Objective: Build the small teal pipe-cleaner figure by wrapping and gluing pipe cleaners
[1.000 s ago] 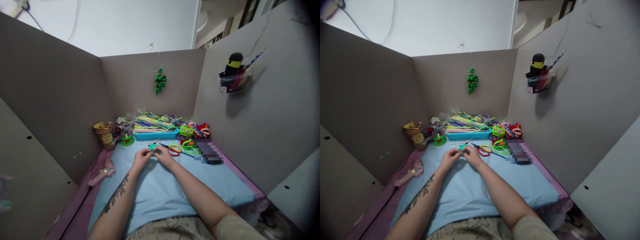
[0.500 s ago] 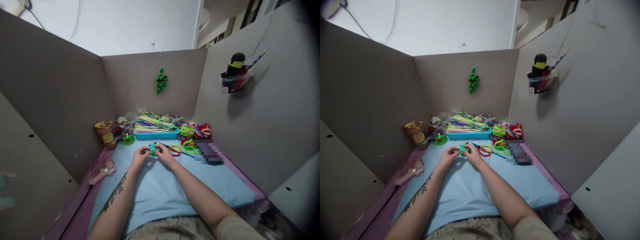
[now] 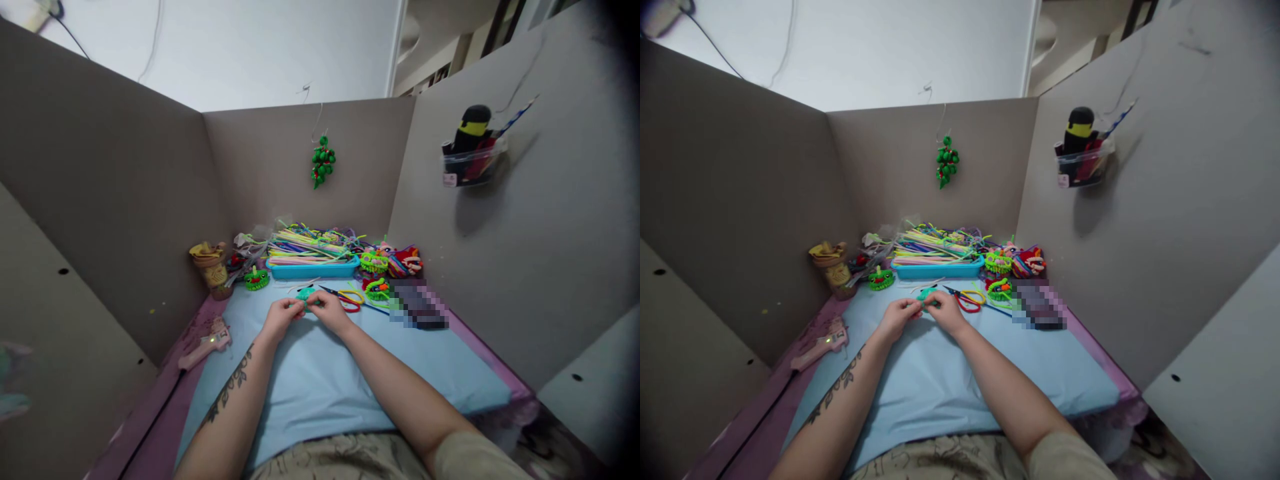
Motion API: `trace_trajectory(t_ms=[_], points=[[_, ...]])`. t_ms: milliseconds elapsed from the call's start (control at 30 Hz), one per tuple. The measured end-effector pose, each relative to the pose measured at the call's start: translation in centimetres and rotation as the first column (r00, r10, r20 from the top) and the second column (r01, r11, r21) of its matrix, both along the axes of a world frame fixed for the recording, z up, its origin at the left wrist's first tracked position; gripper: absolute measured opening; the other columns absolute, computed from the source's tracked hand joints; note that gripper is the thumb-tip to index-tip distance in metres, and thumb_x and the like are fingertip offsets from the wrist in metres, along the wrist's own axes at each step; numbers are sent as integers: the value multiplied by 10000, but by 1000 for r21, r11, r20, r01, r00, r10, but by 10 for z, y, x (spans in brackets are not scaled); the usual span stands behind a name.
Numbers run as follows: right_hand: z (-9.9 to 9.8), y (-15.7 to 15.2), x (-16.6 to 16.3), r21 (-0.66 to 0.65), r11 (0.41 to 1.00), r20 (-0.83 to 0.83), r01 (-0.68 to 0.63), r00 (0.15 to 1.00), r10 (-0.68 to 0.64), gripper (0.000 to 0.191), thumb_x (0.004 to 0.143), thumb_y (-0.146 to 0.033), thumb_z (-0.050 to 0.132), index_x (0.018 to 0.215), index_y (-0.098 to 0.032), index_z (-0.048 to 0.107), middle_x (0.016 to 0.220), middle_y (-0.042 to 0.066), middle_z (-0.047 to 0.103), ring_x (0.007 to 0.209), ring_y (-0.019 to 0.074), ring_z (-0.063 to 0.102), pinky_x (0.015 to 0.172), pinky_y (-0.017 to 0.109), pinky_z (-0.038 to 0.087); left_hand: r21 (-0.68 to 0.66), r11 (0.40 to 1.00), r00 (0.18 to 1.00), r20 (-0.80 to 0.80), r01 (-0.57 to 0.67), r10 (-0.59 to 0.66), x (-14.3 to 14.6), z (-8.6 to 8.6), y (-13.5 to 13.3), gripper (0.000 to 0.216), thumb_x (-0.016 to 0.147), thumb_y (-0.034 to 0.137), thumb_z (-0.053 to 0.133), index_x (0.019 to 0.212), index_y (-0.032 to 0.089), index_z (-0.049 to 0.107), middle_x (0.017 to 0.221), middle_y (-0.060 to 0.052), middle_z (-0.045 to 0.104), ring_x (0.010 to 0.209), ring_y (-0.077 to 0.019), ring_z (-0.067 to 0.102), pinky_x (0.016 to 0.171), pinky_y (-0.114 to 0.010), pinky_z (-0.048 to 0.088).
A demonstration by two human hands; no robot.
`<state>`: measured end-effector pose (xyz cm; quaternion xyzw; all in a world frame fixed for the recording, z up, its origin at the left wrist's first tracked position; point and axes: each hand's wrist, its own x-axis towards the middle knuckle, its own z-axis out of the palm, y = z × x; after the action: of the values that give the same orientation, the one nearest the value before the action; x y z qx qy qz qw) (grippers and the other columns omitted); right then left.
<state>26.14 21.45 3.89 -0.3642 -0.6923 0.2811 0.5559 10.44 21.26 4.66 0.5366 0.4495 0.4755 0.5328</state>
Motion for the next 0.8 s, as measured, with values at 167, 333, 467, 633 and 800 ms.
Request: trace_trajectory(t_ms=[167, 333, 467, 633, 800], points=[[-1, 0, -1, -22, 999, 34, 25, 999, -24, 93, 716, -243, 609, 774, -180, 645, 792, 37, 646, 741, 161, 583, 681, 281, 467, 26, 1000, 998, 58, -8, 6, -1, -1, 1, 376, 555, 408, 759, 763, 113, 657, 639, -39, 645, 582, -132, 579, 566, -243, 443], [-2, 2, 0, -221, 974, -29, -49, 999, 44, 274, 742, -362, 592, 929, -164, 627, 780, 29, 645, 596, 125, 570, 562, 247, 465, 184, 978, 994, -33, -93, 101, -1, 1, 2, 317, 553, 344, 762, 767, 128, 671, 689, -42, 668, 613, -149, 590, 587, -258, 452], [-1, 1, -1, -298, 951, -46, -84, 996, 74, 192, 739, -342, 595, 789, -162, 639, 582, -12, 585, 501, 112, 530, 496, 227, 427, 239, 969, 992, -89, -64, 87, 0, 3, 1, 257, 565, 293, 744, 756, 130, 690, 727, -52, 691, 654, -166, 608, 629, -271, 471], [2, 0, -1, -275, 961, -57, -41, 998, 26, 144, 689, -291, 620, 745, -162, 648, 600, -10, 603, 526, 120, 530, 516, 236, 432, 274, 957, 981, -137, -94, 136, 0, 2, 1, 264, 570, 318, 735, 754, 135, 689, 669, -33, 676, 605, -151, 589, 572, -249, 458], [2, -1, -1, -145, 989, -40, 9, 999, -15, 111, 677, -262, 636, 728, -164, 654, 709, 18, 646, 668, 154, 584, 640, 271, 465, 123, 990, 997, -27, -74, 78, 2, -4, 3, 319, 576, 341, 748, 788, 116, 671, 595, -33, 655, 557, -141, 588, 538, -241, 450]])
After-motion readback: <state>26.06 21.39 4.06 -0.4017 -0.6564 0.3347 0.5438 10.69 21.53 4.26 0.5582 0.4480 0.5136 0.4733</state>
